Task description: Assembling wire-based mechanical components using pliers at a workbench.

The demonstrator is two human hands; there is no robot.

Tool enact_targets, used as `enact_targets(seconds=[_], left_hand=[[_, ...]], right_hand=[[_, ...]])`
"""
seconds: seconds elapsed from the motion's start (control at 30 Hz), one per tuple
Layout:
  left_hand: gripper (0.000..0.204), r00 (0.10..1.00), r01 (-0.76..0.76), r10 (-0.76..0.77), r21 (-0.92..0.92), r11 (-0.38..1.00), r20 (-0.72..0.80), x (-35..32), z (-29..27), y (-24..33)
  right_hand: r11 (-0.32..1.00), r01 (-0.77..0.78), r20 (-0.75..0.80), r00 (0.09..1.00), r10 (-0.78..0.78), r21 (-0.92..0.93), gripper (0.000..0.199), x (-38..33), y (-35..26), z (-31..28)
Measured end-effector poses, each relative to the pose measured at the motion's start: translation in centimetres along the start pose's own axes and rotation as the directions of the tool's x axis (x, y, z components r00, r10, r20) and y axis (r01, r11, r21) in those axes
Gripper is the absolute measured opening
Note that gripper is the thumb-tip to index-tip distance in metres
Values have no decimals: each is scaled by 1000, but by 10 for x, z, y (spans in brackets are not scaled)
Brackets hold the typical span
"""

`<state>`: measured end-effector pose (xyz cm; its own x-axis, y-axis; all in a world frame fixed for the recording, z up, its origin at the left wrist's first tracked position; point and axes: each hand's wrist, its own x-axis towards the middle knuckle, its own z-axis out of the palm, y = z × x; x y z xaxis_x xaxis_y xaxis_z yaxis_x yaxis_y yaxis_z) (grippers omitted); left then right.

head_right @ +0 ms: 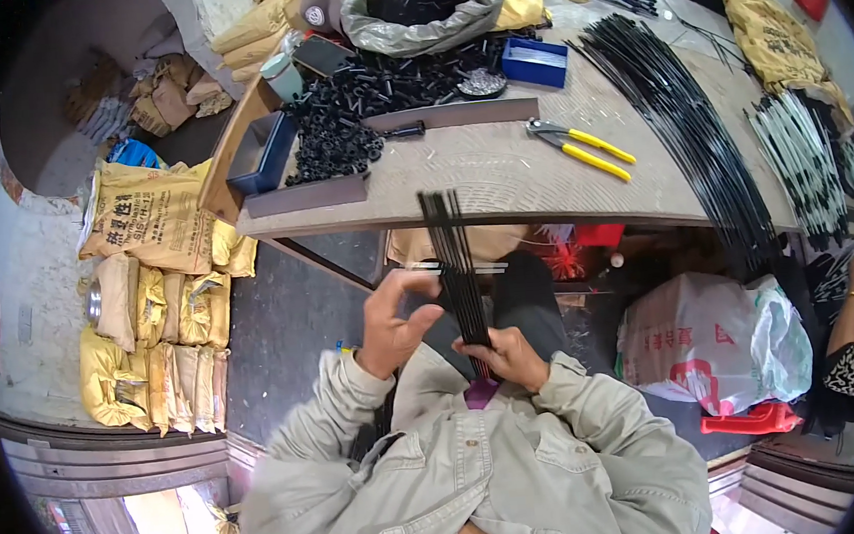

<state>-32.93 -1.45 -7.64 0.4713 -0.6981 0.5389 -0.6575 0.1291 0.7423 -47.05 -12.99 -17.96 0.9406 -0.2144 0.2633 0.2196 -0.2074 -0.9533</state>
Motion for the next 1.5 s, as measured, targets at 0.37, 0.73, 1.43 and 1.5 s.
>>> enact_targets(seconds=[0.37,0.73,1.43,1.5], left_hand=[[82,913,403,-233,-825,396,334,-17,28,13],[28,762,542,-587,-765,348,273,24,27,-47],[21,691,529,-681,-811,249,242,27,48,-53],[21,683,533,-688,-811,240,246,26,48,-52]], right_hand=[[950,178,349,934,-80,-258,40,118,-110,-90],[134,391,321,873,-367,-910,9,310,-25,-64],[358,-186,-237,966,-105,-915,17,341,-5,-161],[420,-176,-260,954,-151,-890,13,338,-5,-160]])
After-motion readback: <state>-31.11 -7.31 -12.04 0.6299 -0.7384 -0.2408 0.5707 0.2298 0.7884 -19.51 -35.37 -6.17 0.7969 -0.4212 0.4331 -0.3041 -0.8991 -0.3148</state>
